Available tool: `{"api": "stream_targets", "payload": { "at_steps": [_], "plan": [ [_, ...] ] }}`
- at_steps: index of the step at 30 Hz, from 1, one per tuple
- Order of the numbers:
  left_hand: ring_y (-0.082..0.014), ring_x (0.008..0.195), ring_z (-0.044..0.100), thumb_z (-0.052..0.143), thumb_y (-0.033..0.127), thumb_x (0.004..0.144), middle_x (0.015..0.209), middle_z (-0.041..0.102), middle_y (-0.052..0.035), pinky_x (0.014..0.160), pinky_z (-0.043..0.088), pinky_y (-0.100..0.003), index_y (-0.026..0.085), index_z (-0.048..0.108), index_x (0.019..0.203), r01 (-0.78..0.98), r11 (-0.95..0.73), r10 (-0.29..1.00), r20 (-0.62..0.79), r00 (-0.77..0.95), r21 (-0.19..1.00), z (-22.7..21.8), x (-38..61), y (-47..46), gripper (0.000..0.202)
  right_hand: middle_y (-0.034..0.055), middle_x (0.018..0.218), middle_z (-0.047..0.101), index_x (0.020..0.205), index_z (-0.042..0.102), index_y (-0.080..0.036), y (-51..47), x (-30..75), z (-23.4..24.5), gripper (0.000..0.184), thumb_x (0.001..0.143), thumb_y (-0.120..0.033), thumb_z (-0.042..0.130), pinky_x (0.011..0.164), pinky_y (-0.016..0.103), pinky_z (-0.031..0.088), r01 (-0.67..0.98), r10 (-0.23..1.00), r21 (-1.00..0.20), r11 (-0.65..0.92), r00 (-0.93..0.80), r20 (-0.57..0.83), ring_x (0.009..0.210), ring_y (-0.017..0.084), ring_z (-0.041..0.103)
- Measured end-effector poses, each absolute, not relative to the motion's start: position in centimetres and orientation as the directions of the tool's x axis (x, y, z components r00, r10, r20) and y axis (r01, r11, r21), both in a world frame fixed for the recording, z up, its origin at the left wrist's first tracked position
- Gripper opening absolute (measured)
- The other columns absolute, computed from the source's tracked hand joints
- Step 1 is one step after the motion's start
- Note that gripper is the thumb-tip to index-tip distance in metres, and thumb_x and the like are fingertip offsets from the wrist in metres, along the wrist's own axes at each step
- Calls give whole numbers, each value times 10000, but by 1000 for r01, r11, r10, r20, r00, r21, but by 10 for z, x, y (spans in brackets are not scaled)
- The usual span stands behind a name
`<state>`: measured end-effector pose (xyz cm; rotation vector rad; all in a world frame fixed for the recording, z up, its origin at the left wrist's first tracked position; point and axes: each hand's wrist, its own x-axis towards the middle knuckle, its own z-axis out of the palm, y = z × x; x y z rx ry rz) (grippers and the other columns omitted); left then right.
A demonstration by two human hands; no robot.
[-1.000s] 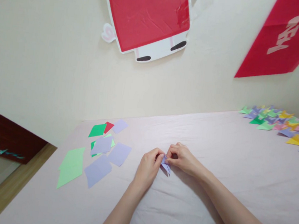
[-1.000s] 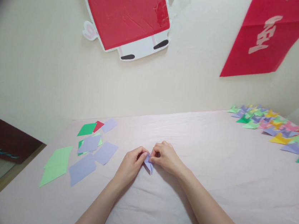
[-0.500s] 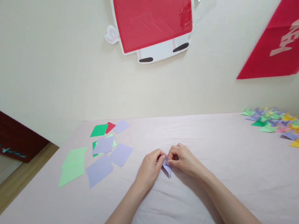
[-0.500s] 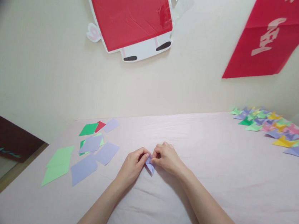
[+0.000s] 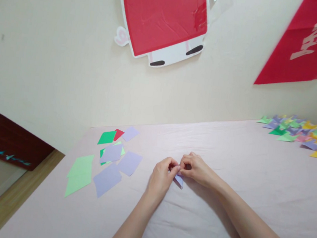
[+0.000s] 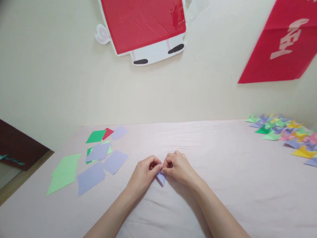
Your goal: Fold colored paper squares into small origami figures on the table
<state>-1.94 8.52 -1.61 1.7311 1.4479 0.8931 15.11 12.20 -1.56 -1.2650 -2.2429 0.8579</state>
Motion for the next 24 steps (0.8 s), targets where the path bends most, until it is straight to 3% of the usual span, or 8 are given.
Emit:
{"api": "stream_targets", "payload": {
  "at_steps": [18,24],
  "plan": [
    [-164,728,622,528,305,901,786,690,-3,698,446,-249,198,644,799,458,-115,989,58,136,881,-12,-22,85,188,6,713,647,677,666,-198,120,152,-9,164,821,-275,662,774,316,364,577,866,-723,380,-497,58,798,194,516],
    [-169,766,621,554,265,873,829,692,-13,728,445,-256,196,641,830,460,-126,983,48,178,879,-11,-23,83,119,14,690,639,658,676,-195,120,152,-10,194,818,-304,660,767,314,375,563,872,-741,365,-485,60,803,198,523]
  ]
}}
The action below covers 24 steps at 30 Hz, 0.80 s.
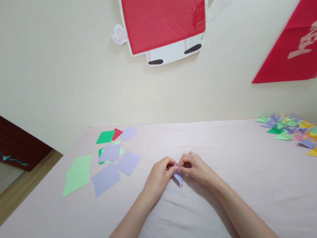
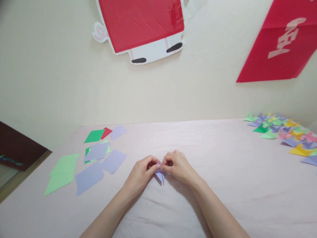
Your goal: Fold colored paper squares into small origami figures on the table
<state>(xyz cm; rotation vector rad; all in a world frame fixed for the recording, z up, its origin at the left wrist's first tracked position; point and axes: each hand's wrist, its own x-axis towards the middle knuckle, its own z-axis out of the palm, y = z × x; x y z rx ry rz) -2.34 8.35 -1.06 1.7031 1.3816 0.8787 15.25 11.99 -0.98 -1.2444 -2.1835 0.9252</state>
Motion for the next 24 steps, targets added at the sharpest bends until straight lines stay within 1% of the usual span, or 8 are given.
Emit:
{"api": "stream_targets", "payload": {
  "at_steps": [5,11,20,24],
  "plan": [
    [-166,736,592,530,254,883,790,662,-8,706,427,-260,194,613,794,488,-133,985,59,163,863,-13,-23,82,136,15,698,638,684,694,-191,120,154,-10,150,793,-287,658,755,307,379,538,878,-777,328,-477,42,812,199,526],
    [-161,723,584,528,255,881,774,647,-2,696,415,-252,195,606,787,485,-141,984,67,165,863,-14,-23,82,136,9,680,619,682,686,-189,121,155,-11,168,804,-297,647,745,299,373,495,878,-811,310,-477,44,798,197,517],
    [-152,716,586,529,249,874,769,644,3,687,410,-237,197,597,778,458,-128,988,75,132,880,-18,-20,83,128,-6,635,601,639,667,-194,121,155,-13,141,773,-225,635,733,292,358,483,888,-821,305,-456,61,770,190,513],
    [-147,713,581,509,247,880,761,638,10,683,408,-231,198,590,785,449,-125,990,79,119,885,-20,-18,82,134,-10,626,602,638,654,-195,121,154,-14,142,774,-221,625,734,296,361,489,886,-809,325,-457,80,759,188,518]
  ]
}}
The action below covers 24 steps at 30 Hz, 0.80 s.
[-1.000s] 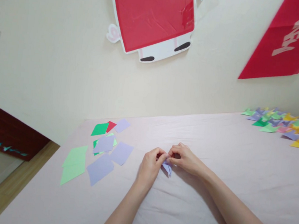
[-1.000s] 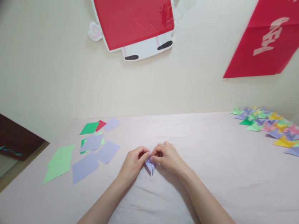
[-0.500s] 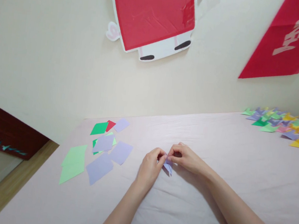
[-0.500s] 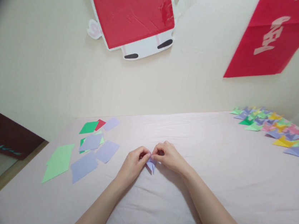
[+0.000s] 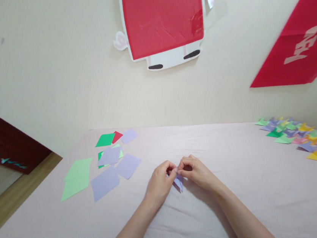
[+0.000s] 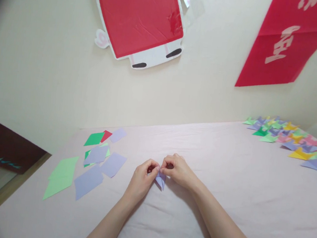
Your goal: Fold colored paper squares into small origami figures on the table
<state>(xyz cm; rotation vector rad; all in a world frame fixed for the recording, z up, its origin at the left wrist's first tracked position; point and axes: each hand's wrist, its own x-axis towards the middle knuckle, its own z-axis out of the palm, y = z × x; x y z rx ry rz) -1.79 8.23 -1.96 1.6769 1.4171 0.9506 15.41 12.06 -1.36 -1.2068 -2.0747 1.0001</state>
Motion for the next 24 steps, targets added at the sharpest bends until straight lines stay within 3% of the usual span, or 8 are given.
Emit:
{"api": "stream_targets", "payload": {
  "at_steps": [8,18,21,24],
  "plan": [
    [-159,721,588,536,273,882,775,654,2,692,421,-251,197,603,792,463,-129,989,82,120,877,-16,-18,82,135,4,674,638,636,644,-194,121,153,-21,153,777,-236,604,798,323,370,493,885,-803,334,-457,87,788,191,531],
    [-167,766,614,525,277,913,792,665,1,724,437,-255,208,615,792,446,-136,990,108,89,884,-17,-16,77,166,10,713,635,679,620,-200,119,153,-11,137,808,-240,643,769,324,360,535,854,-744,400,-512,90,794,199,518],
    [-182,854,632,549,337,916,909,675,-34,786,462,-280,206,615,920,405,-118,993,118,26,906,-19,-17,78,148,7,694,609,657,592,-206,118,152,-12,180,818,-268,642,754,319,366,508,862,-763,400,-490,126,778,198,507],
    [-211,1010,626,633,406,867,1134,639,-109,845,480,-307,195,556,1131,278,-22,992,56,-113,960,-21,-13,78,347,-4,677,562,654,566,-209,118,150,-17,207,828,-312,610,694,300,378,412,928,-862,294,-339,154,724,183,499]
  ]
}}
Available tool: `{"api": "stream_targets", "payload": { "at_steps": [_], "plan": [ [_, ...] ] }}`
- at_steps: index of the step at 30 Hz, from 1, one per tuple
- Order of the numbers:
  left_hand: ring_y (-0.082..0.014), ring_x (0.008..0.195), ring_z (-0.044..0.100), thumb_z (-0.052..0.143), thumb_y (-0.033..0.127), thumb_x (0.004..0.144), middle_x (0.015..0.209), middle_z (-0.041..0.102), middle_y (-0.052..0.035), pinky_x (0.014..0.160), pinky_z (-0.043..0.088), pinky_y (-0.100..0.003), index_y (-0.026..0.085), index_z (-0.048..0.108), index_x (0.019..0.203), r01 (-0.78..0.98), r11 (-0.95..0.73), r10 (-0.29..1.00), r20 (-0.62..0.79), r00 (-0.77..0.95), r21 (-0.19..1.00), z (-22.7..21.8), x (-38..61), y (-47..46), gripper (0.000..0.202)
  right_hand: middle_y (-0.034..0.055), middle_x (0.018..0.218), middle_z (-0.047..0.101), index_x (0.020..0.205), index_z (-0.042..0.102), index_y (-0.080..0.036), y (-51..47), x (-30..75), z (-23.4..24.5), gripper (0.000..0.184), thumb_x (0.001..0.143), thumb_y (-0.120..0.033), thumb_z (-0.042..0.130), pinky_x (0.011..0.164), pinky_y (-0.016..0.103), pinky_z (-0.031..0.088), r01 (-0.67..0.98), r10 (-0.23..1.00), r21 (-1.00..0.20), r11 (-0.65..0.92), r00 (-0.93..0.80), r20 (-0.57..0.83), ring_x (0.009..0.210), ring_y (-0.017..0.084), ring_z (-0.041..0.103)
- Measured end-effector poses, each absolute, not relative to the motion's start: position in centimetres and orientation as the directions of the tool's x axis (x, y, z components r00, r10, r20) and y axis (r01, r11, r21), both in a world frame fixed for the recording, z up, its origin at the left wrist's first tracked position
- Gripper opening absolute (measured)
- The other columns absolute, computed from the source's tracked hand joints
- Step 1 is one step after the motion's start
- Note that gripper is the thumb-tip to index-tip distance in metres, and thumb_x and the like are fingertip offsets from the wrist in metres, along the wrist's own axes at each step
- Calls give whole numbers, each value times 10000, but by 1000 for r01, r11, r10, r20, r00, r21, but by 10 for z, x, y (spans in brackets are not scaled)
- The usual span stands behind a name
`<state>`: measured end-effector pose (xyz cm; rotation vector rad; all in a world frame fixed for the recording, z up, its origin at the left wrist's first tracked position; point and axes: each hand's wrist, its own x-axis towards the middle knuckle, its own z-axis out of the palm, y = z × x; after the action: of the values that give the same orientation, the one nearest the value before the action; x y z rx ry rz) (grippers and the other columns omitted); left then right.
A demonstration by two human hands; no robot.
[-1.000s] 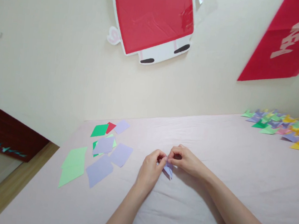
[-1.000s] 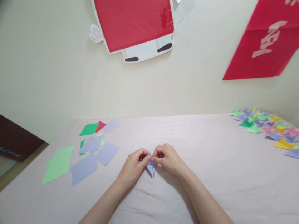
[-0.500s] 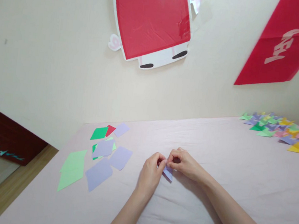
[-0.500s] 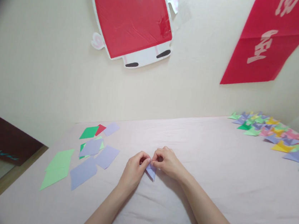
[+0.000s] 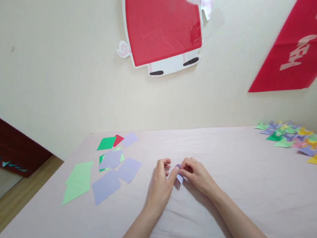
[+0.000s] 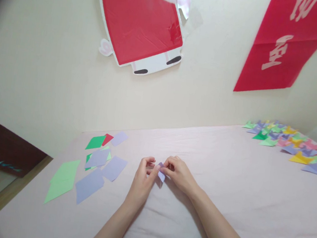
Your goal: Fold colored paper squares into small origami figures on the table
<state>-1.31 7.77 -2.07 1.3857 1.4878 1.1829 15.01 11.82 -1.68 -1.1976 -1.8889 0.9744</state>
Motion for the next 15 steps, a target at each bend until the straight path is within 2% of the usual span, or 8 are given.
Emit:
{"api": "stream_targets", "payload": {
  "at_steps": [2,4,6,8,11,15],
  "plan": [
    [-220,1038,632,673,401,829,1206,617,-145,851,494,-311,178,513,1205,85,82,989,-70,-130,993,-20,-7,77,465,-12,683,539,660,561,-209,119,149,-19,213,813,-349,611,662,294,383,316,956,-918,238,-245,163,693,172,495],
    [-219,989,661,671,376,814,1177,641,-156,826,513,-312,155,504,1223,-139,213,975,-220,-35,967,-18,0,76,493,-14,689,533,663,564,-207,118,147,-20,217,801,-366,615,652,294,390,238,963,-945,223,-202,176,680,167,498],
    [-221,938,683,642,352,810,1095,680,-144,803,527,-314,134,540,1190,-279,302,953,-287,95,911,-15,7,74,450,-10,702,544,684,586,-204,116,144,-19,195,801,-357,614,648,294,395,204,963,-951,231,-184,195,676,164,502],
    [-223,927,691,608,309,800,1030,702,-125,810,535,-317,124,587,1132,-328,310,950,-275,150,892,-13,12,73,380,-4,722,559,715,610,-202,114,141,-18,162,809,-334,609,646,292,397,207,960,-945,253,-172,219,678,161,503],
    [-220,936,694,562,247,785,1000,717,-108,848,540,-329,127,624,1088,-324,274,961,-245,128,905,-12,12,73,332,3,732,571,742,628,-204,111,136,-17,135,832,-295,584,645,288,396,246,952,-924,292,-170,256,683,161,503],
    [-225,926,700,578,292,814,1001,722,-108,862,546,-354,133,628,1091,-289,252,967,-231,105,924,-18,6,76,323,5,725,574,771,637,-208,109,134,-18,122,848,-267,563,636,280,399,300,937,-893,336,-198,287,683,161,508]
  ]
}}
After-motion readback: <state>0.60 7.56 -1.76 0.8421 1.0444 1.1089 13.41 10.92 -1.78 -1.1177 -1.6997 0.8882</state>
